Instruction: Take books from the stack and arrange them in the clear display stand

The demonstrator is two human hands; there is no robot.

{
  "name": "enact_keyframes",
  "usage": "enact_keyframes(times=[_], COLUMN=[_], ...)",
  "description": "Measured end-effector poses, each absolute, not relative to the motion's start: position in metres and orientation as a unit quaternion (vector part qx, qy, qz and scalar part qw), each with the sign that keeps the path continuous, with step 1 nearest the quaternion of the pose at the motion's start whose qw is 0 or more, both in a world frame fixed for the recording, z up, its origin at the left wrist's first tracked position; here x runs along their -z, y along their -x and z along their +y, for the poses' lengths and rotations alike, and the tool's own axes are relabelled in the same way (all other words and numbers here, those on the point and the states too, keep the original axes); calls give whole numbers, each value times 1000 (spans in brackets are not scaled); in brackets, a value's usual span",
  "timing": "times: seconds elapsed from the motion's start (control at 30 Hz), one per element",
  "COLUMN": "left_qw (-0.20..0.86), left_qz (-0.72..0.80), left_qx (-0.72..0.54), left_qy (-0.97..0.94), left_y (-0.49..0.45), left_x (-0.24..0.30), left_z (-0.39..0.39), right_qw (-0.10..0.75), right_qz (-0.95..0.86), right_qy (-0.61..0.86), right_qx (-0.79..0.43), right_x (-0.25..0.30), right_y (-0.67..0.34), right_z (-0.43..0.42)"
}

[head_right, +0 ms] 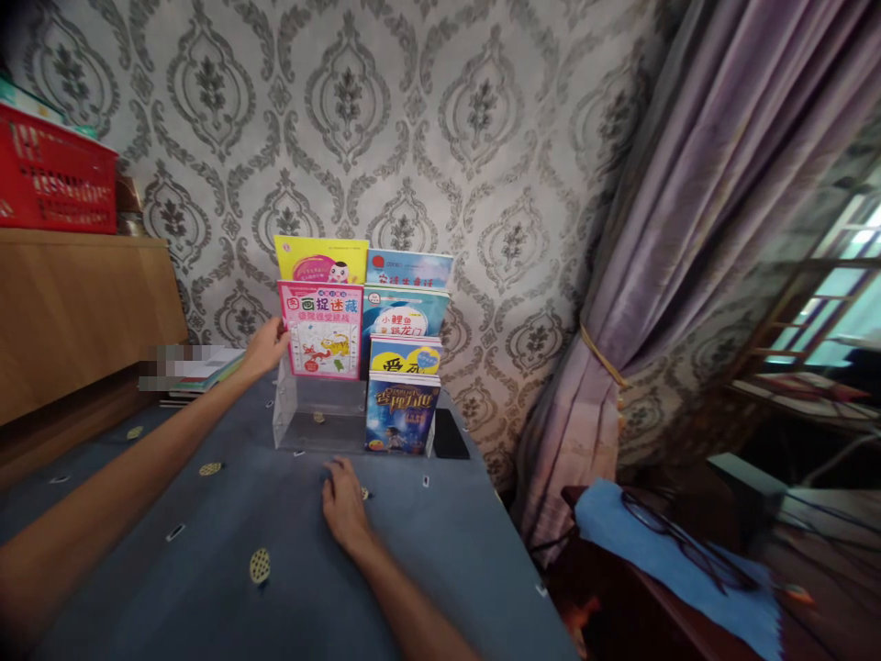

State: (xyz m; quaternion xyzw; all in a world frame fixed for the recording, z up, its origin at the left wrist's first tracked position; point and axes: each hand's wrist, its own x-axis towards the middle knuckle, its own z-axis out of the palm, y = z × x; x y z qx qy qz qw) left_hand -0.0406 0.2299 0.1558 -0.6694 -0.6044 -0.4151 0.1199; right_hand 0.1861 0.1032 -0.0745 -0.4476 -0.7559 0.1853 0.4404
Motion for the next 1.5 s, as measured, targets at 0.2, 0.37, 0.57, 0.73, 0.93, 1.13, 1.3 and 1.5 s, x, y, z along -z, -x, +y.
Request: enact_keyframes(times=[0.2,0.37,0.57,0.73,0.93,1.13,1.3,1.5], left_qw=[114,112,96,81,83,94,85,90], left_qz=[-580,-571,-611,-695,-799,-827,-818,-786], left_qx=[437,452,424,355,249,176,117,71], left_qy=[678,677,661,619,541,525,556,608], left_y=[47,57,88,125,176,223,247,260], left_x=[-150,-133,-89,-59,-36,-29,-30,-29], left_z=[232,229,212,209,205,210,228,235], right_qw=[422,436,429,432,424,420,421,428], right_qz=[-760,-751,-761,-756,-758,-753,-753,-746], right_qy=[457,456,444,453,453,463,463,469], right_qx=[-190,-193,-197,-189,-199,-205,-204,-202], right_x=[70,70,70,71,70,69,73,79], right_y=[-185,-185,-187,-188,-191,-191,-193,-194], right_z=[102,102,102,102,101,100,101,104])
